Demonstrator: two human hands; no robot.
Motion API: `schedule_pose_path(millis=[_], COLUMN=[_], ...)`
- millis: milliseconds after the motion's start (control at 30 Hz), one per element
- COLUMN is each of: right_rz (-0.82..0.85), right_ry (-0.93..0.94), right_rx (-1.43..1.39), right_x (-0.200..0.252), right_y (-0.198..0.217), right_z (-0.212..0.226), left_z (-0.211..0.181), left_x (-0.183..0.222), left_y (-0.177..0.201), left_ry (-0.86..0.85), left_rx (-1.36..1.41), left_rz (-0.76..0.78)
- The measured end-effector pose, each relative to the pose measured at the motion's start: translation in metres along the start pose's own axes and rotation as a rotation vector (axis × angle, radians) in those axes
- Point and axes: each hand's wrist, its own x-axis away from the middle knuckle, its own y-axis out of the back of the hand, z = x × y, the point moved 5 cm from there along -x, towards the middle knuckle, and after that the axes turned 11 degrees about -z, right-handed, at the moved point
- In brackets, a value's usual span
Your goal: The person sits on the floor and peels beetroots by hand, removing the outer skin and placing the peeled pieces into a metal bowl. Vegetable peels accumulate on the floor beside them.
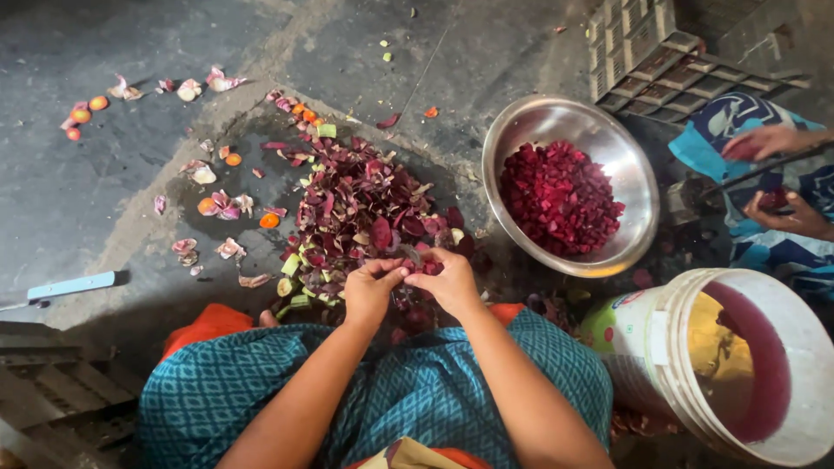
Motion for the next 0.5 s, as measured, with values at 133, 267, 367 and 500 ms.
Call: schedule_pose_path(millis=[133,267,367,500], right_rz=[0.045,0.031,0.06,0.049], right_ry=[0.004,0.061,0.063,0.261], right_rx=[-0.066,0.048,0.06,0.121], right_x=[-0.019,-0.029,-0.03,-0.035], right_y=[-0.006,-0.015,-0.019,-0.02], right_z=[-0.012,-0.019,-0.02,-0.014], left_z=[0.015,0.04,0.059,0.078], left_x=[-0.012,-0.026,-0.037,-0.054], left_y=[0.0,0.003,0.005,0.003], left_ry=[0.08,0.196,0.257,0.355], left_rx=[0.062,0.102,0.035,0.126], left_rz=[-0.044,-0.085,-0.125,-0.144])
